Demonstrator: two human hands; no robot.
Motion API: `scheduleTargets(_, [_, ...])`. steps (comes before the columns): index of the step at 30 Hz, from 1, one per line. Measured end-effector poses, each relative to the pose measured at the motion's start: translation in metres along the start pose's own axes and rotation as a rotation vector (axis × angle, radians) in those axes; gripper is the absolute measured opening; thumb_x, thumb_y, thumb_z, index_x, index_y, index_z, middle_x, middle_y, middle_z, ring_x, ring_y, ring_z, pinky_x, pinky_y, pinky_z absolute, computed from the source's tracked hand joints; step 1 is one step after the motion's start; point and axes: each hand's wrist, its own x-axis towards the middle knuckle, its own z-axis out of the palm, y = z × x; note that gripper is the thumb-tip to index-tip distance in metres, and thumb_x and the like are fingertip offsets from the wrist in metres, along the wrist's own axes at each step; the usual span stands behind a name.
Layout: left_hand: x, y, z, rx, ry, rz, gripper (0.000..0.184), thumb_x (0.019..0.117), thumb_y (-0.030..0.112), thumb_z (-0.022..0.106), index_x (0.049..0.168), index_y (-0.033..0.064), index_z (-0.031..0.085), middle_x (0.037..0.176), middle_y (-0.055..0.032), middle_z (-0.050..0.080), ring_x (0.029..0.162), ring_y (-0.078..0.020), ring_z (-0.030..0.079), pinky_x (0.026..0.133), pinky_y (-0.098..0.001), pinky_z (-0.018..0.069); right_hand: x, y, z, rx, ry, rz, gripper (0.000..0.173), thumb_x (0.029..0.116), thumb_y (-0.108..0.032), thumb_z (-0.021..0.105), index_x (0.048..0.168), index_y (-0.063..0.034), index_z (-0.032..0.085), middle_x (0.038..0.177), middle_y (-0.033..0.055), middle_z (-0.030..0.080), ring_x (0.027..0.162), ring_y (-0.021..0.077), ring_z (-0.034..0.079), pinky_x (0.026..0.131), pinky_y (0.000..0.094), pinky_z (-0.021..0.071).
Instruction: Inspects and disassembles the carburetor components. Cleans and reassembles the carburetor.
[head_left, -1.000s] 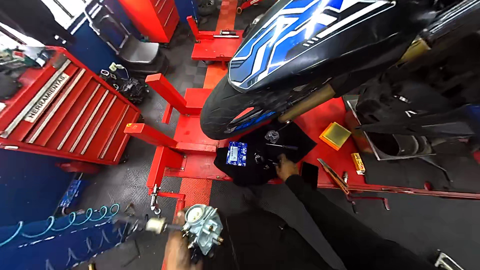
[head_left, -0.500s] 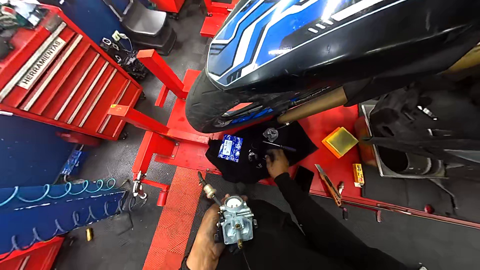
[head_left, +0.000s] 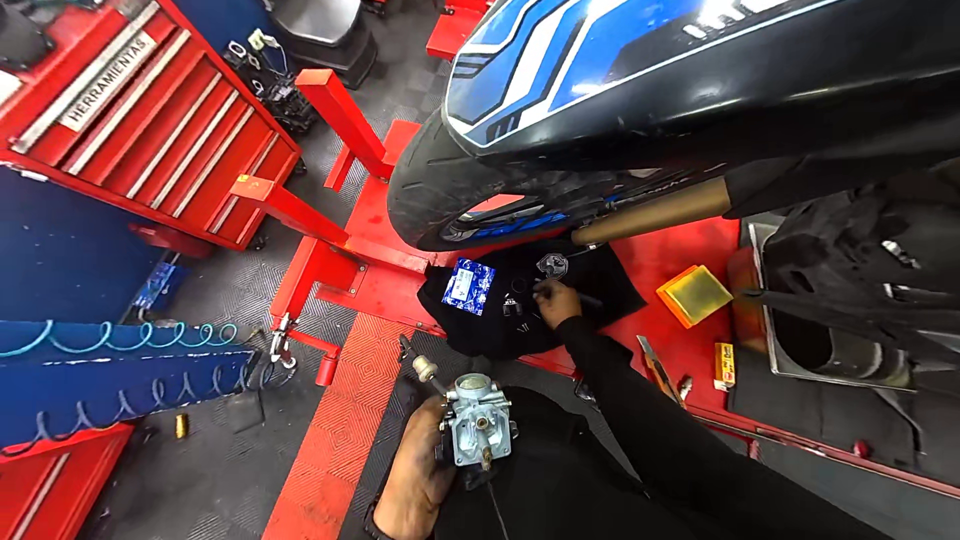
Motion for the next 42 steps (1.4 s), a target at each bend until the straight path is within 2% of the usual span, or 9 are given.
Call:
scheduleTargets(3, [-0.012, 0.005, -0.008, -0.027, 0.084, 0.021, 0.029, 0.1059, 0.013, 0.036, 0.107, -0.0009, 0.061, 0.087, -0.016, 0.071, 0.079, -0.0225, 0.072, 0.068, -0.038, 0.0624, 0.003, -0.016, 0.011, -0.09, -0.102, 0.059, 0.022, 0.0932, -0.023, 0.071, 0.111, -0.0112, 0.075, 0.107, 0.0156, 0.075, 0.105, 0.037, 0.07, 0.093, 0.0657, 0.052])
scheduleTargets(7, [-0.034, 0.013, -0.03, -0.08, 0.182, 0.054, 0.031, 0.1078, 0.015, 0.034, 0.105, 0.0006, 0.062, 0.085, -0.0142, 0.071, 0.077, -0.0203, 0.072, 0.065, -0.0367, 0.0625, -0.005, -0.036, 0.025, -0.222, -0.19, 0.039, 0.048, 0.088, -0.041, 0.077, 0.126, -0.0122, 0.068, 0.126, 0.0226, 0.065, 0.115, 0.0437, 0.063, 0.093, 0.0683, 0.0503])
scheduleTargets(11, [-0.043, 0.015, -0.055, -0.069, 0.196, 0.075, 0.031, 0.1064, 0.014, 0.034, 0.106, 0.0002, 0.061, 0.088, -0.0155, 0.071, 0.08, -0.0213, 0.072, 0.068, -0.0376, 0.0628, -0.016, -0.047, 0.036, -0.251, -0.103, 0.105, 0.057, 0.0882, -0.046, 0.077, 0.132, -0.0125, 0.064, 0.139, 0.0249, 0.057, 0.118, 0.0458, 0.062, 0.092, 0.0676, 0.0512])
scheduleTargets(16, [-0.041, 0.03, -0.066, -0.04, 0.123, 0.032, 0.027, 0.1033, 0.011, 0.037, 0.112, -0.0012, 0.06, 0.091, -0.0167, 0.071, 0.082, -0.0224, 0.073, 0.071, -0.0385, 0.0627, -0.028, -0.049, 0.051, -0.279, -0.043, 0.095, 0.083, 0.0768, -0.055, 0.085, 0.138, -0.0066, 0.057, 0.143, 0.0282, 0.051, 0.125, 0.0476, 0.057, 0.095, 0.0663, 0.0519])
scheduleTargets(22, [-0.04, 0.055, -0.071, 0.063, 0.051, 0.006, 0.029, 0.1019, 0.009, 0.039, 0.113, -0.0023, 0.063, 0.092, -0.0172, 0.073, 0.082, -0.0222, 0.073, 0.072, -0.0373, 0.0626, -0.033, -0.047, 0.054, -0.204, 0.041, 0.051, 0.059, 0.0851, -0.037, 0.08, 0.133, -0.0073, 0.061, 0.134, 0.0219, 0.059, 0.121, 0.0405, 0.061, 0.098, 0.0619, 0.052])
scheduleTargets(25, [-0.038, 0.064, -0.078, 0.078, 0.023, -0.002, 0.034, 0.1054, 0.012, 0.033, 0.113, -0.0022, 0.063, 0.094, -0.0176, 0.073, 0.083, -0.0228, 0.073, 0.072, -0.0379, 0.0626, -0.05, -0.056, 0.054, 0.381, 0.018, 0.148, 0.042, 0.0935, -0.019, 0.074, 0.13, -0.002, 0.06, 0.12, 0.0179, 0.068, 0.103, 0.0296, 0.069, 0.088, 0.051, 0.0584])
scheduleTargets(28, [-0.038, 0.069, -0.079, 0.074, 0.012, -0.003, 0.033, 0.1063, 0.011, 0.032, 0.111, -0.001, 0.062, 0.09, -0.0152, 0.072, 0.08, -0.0206, 0.073, 0.069, -0.0356, 0.063, -0.063, -0.065, 0.063, 1.0, -0.085, 0.362, 0.034, 0.1046, -0.012, 0.052, 0.137, -0.0016, 0.053, 0.117, 0.0194, 0.066, 0.095, 0.0302, 0.07, 0.079, 0.0492, 0.0606])
scheduleTargets(37, [-0.042, 0.08, -0.091, 0.201, -0.01, 0.022, 0.036, 0.1103, 0.014, 0.027, 0.115, 0.0007, 0.059, 0.093, -0.0123, 0.073, 0.085, -0.0175, 0.073, 0.073, -0.034, 0.0633, -0.075, -0.055, 0.099, 0.476, 0.058, 0.286, 0.027, 0.0977, -0.013, 0.065, 0.123, -0.0061, 0.068, 0.108, 0.0148, 0.072, 0.09, 0.0285, 0.073, 0.08, 0.052, 0.0621])
scheduleTargets(42, [-0.032, 0.083, -0.097, 0.275, -0.112, 0.051, 0.026, 0.1024, 0.005, 0.041, 0.122, -0.002, 0.057, 0.096, -0.0141, 0.073, 0.085, -0.0198, 0.073, 0.074, -0.0364, 0.0635, -0.122, -0.11, 0.068, 1.04, 0.044, 0.315, 0.031, 0.0993, -0.007, 0.058, 0.13, -0.0016, 0.06, 0.109, 0.0154, 0.069, 0.09, 0.0256, 0.07, 0.075, 0.0436, 0.0604])
